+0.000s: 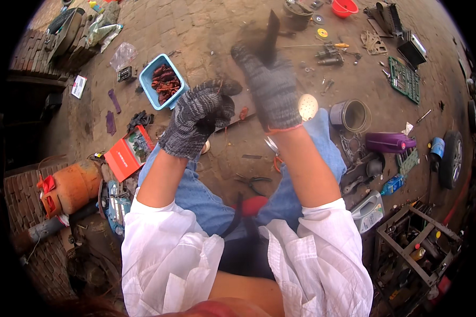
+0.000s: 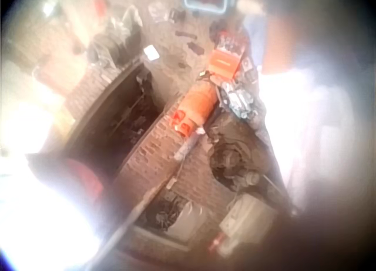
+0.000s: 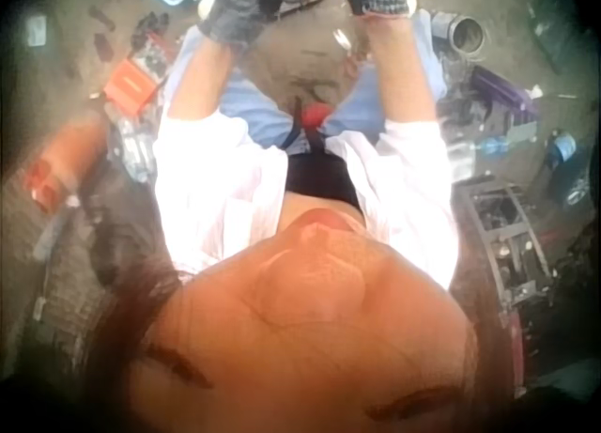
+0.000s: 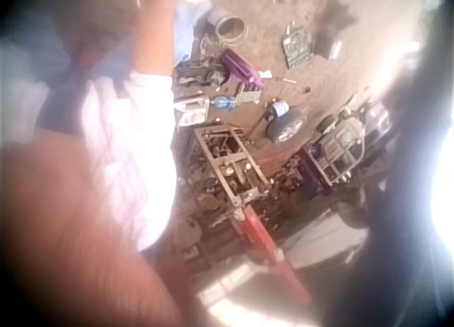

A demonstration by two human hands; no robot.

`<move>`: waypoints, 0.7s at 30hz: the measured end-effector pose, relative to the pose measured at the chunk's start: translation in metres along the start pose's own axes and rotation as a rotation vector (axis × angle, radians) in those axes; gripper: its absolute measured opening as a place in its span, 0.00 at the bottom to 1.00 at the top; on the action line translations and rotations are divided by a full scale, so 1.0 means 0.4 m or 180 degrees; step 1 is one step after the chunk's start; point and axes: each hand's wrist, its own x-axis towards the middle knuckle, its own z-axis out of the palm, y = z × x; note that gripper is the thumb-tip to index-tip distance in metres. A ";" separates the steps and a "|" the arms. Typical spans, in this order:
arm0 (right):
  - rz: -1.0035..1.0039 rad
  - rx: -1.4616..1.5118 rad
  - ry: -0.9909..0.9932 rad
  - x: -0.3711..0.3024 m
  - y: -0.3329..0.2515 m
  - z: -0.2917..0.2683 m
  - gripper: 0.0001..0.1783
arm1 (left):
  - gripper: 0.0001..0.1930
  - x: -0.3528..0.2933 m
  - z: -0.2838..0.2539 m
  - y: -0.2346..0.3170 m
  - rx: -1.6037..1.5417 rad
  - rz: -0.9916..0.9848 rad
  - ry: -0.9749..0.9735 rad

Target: The person sits on the ground and sharpens a small metal blade using a sharpening stone, then sharpens a pair of scissors using the same stone. The person holds the tools with gloved hands and rubs the blade edges against the stone repeatedly.

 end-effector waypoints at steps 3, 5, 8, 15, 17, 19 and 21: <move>-0.0260 -0.0160 0.0018 0.001 -0.002 -0.002 0.09 | 0.17 -0.002 -0.007 -0.003 -0.0036 0.0056 -0.0029; -0.0534 -0.0356 0.0010 0.004 0.007 -0.007 0.09 | 0.17 0.000 -0.011 -0.008 -0.0096 0.0045 -0.0001; -0.0840 -0.0586 0.0004 0.000 -0.005 -0.008 0.09 | 0.17 0.001 0.007 -0.002 -0.0318 -0.0023 0.0242; -0.1393 -0.0597 0.0141 -0.005 -0.001 -0.003 0.09 | 0.14 -0.004 -0.004 0.004 0.0415 0.0065 0.0170; -0.1249 -0.0142 0.0274 -0.017 -0.009 0.012 0.09 | 0.14 -0.003 0.030 0.010 0.0815 0.0114 0.0368; -0.1324 -0.0164 0.0448 -0.018 0.007 0.019 0.07 | 0.16 -0.004 0.036 -0.006 0.0465 0.0160 0.0687; -0.1279 -0.0063 0.0608 -0.017 0.038 0.021 0.06 | 0.16 -0.003 0.046 -0.015 0.0066 0.0253 0.0977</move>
